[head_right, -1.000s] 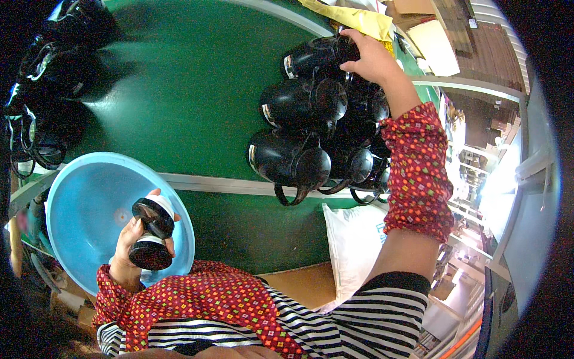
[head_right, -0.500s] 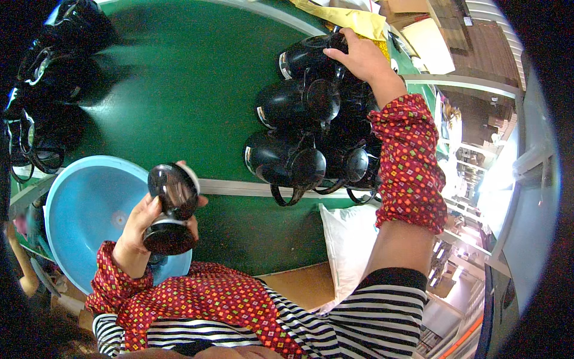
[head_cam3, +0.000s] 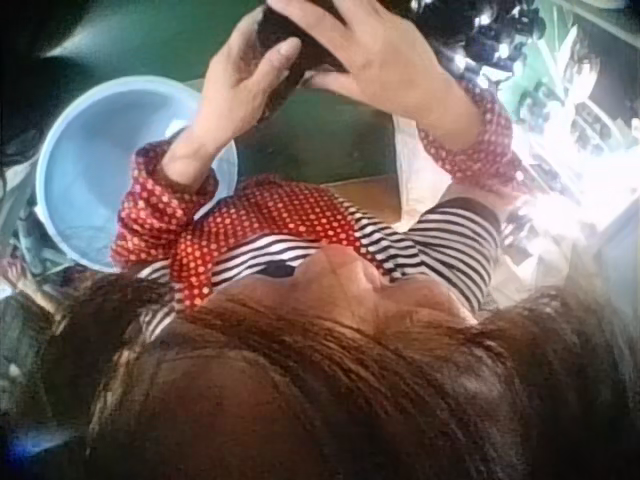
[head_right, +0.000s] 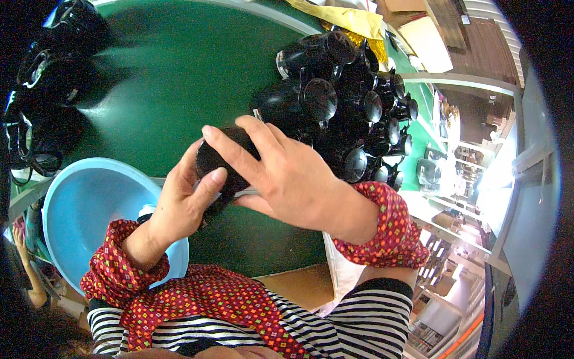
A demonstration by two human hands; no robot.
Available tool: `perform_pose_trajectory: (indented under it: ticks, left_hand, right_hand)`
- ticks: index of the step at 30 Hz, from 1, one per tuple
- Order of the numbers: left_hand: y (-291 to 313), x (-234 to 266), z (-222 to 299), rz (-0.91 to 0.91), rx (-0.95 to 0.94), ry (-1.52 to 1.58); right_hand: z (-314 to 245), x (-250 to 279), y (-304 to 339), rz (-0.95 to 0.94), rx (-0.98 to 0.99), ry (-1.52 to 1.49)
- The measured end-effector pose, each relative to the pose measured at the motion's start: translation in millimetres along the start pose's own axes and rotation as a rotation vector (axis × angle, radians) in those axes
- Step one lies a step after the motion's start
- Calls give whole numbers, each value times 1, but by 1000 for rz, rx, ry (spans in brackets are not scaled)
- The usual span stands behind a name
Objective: The person picks white lids from a blue basin and screws them onto black kettles arranged on a green workbench. They handle the kettles one at a time, placing each finished unit back on the bench. Another worker is visible nearby performing a similar task.
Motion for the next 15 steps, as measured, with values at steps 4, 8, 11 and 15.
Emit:
perform_pose_trajectory:
  ticks: [4, 8, 11, 15]
  left_hand:
    - [3, -17, 0, -57, 9, -154]
    - [6, -27, 14, -181, 69, -428]
    - [6, -27, 2, -187, 105, -133]
    - [15, -22, -11, -220, 185, 75]
  right_hand:
    - [1, 3, 13, -22, 41, -21]
    - [-3, -1, 19, -75, 99, 14]
    - [10, 2, 24, 14, 119, 144]
    - [127, 64, 37, 400, -346, -35]
Point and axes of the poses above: each hand's wrist, its own y-axis away from the middle knuckle, its own x-axis out of the back of the hand, z = x × y, the point moved 9 cm from there along -y, towards the middle knuckle, and after that the axes turned 2 degrees about y, right-handed, at the moved point
